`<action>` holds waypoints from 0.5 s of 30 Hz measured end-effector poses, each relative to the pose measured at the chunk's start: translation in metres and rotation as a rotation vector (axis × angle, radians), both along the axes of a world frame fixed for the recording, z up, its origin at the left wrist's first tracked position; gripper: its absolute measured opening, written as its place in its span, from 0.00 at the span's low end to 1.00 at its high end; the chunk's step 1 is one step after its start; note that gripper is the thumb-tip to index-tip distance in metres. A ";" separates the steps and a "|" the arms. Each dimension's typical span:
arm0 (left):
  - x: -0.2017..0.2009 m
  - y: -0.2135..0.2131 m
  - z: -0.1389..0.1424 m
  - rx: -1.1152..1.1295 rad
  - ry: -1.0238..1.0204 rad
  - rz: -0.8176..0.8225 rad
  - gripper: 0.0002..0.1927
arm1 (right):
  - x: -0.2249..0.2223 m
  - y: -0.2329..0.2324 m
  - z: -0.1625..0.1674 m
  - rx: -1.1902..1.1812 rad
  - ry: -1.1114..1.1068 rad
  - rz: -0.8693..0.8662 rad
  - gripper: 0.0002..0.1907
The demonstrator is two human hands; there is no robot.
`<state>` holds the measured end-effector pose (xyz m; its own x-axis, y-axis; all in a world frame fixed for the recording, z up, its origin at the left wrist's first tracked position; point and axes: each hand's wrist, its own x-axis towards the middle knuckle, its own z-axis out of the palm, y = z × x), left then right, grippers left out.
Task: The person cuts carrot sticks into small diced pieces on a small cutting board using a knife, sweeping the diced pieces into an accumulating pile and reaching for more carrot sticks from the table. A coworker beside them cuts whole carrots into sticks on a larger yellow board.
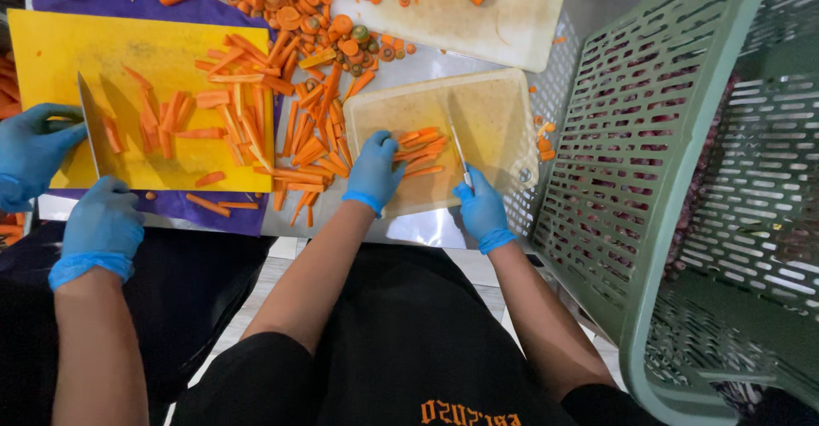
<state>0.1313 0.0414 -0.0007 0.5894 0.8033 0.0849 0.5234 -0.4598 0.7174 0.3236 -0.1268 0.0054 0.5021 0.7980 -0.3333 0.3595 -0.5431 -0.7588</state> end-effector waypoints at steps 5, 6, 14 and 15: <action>-0.015 -0.011 0.005 -0.204 -0.117 0.023 0.18 | -0.003 0.001 0.005 -0.012 0.074 0.020 0.22; -0.016 -0.010 0.007 -0.251 -0.148 0.035 0.17 | -0.004 0.002 0.006 -0.022 0.079 0.035 0.23; -0.013 0.001 0.027 0.005 0.095 0.118 0.21 | -0.010 -0.003 0.020 -0.007 -0.068 0.112 0.24; -0.011 0.004 0.028 0.061 0.091 0.083 0.22 | -0.011 -0.003 0.022 0.034 -0.114 0.165 0.24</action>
<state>0.1205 0.0452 0.0271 0.5290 0.8444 0.0849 0.6225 -0.4541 0.6374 0.3126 -0.1299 0.0278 0.3966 0.8824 -0.2532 0.5263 -0.4445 -0.7249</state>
